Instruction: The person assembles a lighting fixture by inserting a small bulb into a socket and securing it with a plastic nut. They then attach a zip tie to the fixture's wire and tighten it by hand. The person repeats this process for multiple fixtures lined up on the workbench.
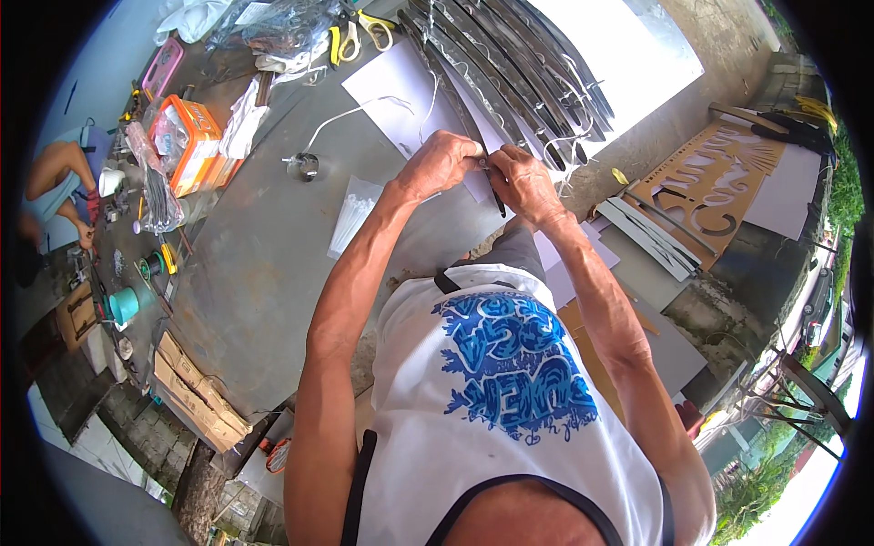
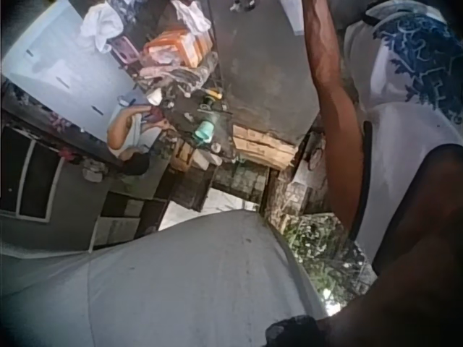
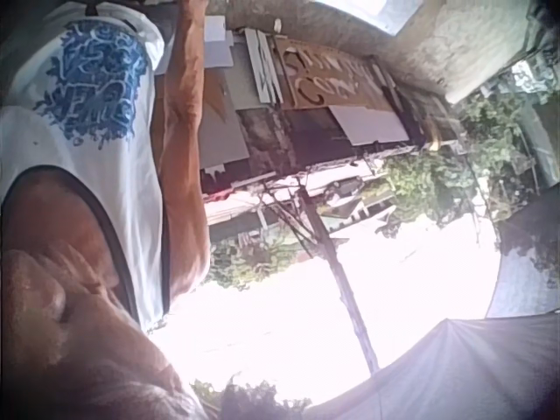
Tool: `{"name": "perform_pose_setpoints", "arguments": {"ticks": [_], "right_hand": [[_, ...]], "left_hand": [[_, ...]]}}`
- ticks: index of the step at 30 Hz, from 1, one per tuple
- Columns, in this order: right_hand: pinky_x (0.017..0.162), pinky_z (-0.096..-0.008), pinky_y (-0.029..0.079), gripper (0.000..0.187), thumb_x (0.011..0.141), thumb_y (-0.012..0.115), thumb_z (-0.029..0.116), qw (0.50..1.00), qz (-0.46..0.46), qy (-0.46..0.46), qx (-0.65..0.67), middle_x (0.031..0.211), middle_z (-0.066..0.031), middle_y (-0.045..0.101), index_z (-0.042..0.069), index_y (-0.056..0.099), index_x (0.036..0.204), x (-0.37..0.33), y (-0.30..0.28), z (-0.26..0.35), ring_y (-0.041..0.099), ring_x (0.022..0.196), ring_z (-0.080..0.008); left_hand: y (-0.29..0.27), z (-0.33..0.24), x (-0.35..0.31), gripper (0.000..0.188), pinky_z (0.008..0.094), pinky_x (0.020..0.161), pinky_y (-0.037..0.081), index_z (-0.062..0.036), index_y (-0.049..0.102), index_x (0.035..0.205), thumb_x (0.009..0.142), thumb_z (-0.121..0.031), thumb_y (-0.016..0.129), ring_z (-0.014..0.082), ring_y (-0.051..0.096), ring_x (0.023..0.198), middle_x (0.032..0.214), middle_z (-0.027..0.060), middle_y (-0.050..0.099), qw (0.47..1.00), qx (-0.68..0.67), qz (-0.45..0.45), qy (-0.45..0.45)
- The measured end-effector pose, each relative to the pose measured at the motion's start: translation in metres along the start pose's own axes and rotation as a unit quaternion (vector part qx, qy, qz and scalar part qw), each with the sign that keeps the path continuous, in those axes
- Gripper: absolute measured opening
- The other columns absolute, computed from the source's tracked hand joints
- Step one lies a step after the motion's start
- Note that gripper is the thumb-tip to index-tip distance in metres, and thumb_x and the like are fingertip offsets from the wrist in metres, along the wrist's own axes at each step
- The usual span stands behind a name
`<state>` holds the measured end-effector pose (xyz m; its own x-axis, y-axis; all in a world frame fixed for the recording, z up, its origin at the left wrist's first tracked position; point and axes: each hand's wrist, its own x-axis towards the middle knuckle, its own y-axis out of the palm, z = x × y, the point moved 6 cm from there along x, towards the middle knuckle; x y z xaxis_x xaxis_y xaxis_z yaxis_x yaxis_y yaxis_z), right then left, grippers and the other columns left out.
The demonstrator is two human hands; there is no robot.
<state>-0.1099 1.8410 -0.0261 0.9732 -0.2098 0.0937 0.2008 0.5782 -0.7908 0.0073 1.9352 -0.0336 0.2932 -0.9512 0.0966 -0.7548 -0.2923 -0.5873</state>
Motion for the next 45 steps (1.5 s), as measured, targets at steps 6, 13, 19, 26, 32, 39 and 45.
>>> {"name": "perform_pose_setpoints", "arguments": {"ticks": [6, 13, 19, 26, 32, 39, 45], "right_hand": [[0.079, -0.0477, 0.055, 0.019, 0.081, 0.063, 0.005, 1.0, -0.003, -0.008, -0.023, 0.092, -0.0129, 0.063, 0.005, 0.068, 0.099, 0.002, 0.002, -0.001, 0.066, 0.09, -0.0363], [0.078, -0.0467, 0.055, 0.021, 0.077, 0.063, 0.004, 0.999, -0.03, 0.031, -0.022, 0.089, -0.0103, 0.061, 0.009, 0.074, 0.094, 0.0, 0.007, -0.007, 0.066, 0.094, -0.0327], [0.076, -0.046, 0.055, 0.026, 0.076, 0.064, 0.005, 0.997, -0.015, 0.058, -0.052, 0.086, -0.0097, 0.058, 0.014, 0.077, 0.097, -0.004, 0.004, -0.002, 0.066, 0.092, -0.0311], [0.074, -0.046, 0.056, 0.028, 0.078, 0.063, 0.003, 0.997, -0.031, 0.065, -0.033, 0.086, -0.0106, 0.06, 0.013, 0.077, 0.1, -0.009, -0.001, -0.001, 0.066, 0.088, -0.0325], [0.073, -0.0451, 0.057, 0.018, 0.082, 0.067, 0.008, 0.998, -0.026, 0.05, -0.029, 0.089, -0.0094, 0.062, 0.011, 0.076, 0.097, -0.012, -0.004, 0.002, 0.067, 0.092, -0.0313], [0.074, -0.0449, 0.056, 0.013, 0.082, 0.071, 0.015, 0.996, -0.053, 0.014, -0.076, 0.088, -0.0092, 0.062, 0.01, 0.075, 0.093, -0.008, 0.0, 0.003, 0.066, 0.091, -0.0311], [0.074, -0.0471, 0.055, 0.014, 0.081, 0.065, 0.007, 0.996, -0.056, 0.034, -0.059, 0.085, -0.0119, 0.062, 0.008, 0.075, 0.09, -0.001, 0.006, 0.005, 0.067, 0.086, -0.0345]], "left_hand": [[0.003, 0.003, 0.003, 0.014, 0.0418, 0.07, 0.052, 0.0013, 0.073, 0.094, 0.08, 0.0, 0.074, 0.0362, 0.066, 0.075, 0.08, 0.0187, 0.068, 1.0, 0.019, 0.015, -0.001], [0.005, 0.005, 0.002, 0.015, 0.0411, 0.071, 0.053, 0.0014, 0.075, 0.097, 0.082, 0.0, 0.071, 0.0354, 0.069, 0.078, 0.083, 0.0194, 0.07, 1.0, -0.001, 0.015, -0.02], [0.002, -0.001, 0.002, 0.017, 0.0409, 0.072, 0.054, 0.0008, 0.076, 0.099, 0.082, 0.001, 0.071, 0.036, 0.069, 0.078, 0.084, 0.0195, 0.07, 1.0, -0.016, 0.008, 0.002], [0.004, 0.0, 0.003, 0.019, 0.042, 0.073, 0.054, 0.0007, 0.075, 0.101, 0.082, -0.001, 0.073, 0.037, 0.069, 0.081, 0.088, 0.0195, 0.071, 0.999, -0.017, 0.031, -0.005], [0.007, 0.006, 0.002, 0.021, 0.0421, 0.074, 0.054, -0.0001, 0.075, 0.103, 0.082, -0.001, 0.073, 0.0373, 0.07, 0.083, 0.09, 0.0195, 0.072, 1.0, 0.001, 0.029, -0.002], [0.005, 0.005, 0.004, 0.02, 0.0418, 0.073, 0.056, -0.0012, 0.075, 0.103, 0.083, 0.0, 0.072, 0.0377, 0.071, 0.083, 0.092, 0.0225, 0.071, 1.0, -0.002, 0.015, 0.015], [0.005, 0.004, 0.004, 0.019, 0.0419, 0.072, 0.055, -0.0012, 0.074, 0.101, 0.083, 0.0, 0.071, 0.0386, 0.071, 0.083, 0.094, 0.0242, 0.069, 1.0, -0.003, 0.027, 0.0]]}}
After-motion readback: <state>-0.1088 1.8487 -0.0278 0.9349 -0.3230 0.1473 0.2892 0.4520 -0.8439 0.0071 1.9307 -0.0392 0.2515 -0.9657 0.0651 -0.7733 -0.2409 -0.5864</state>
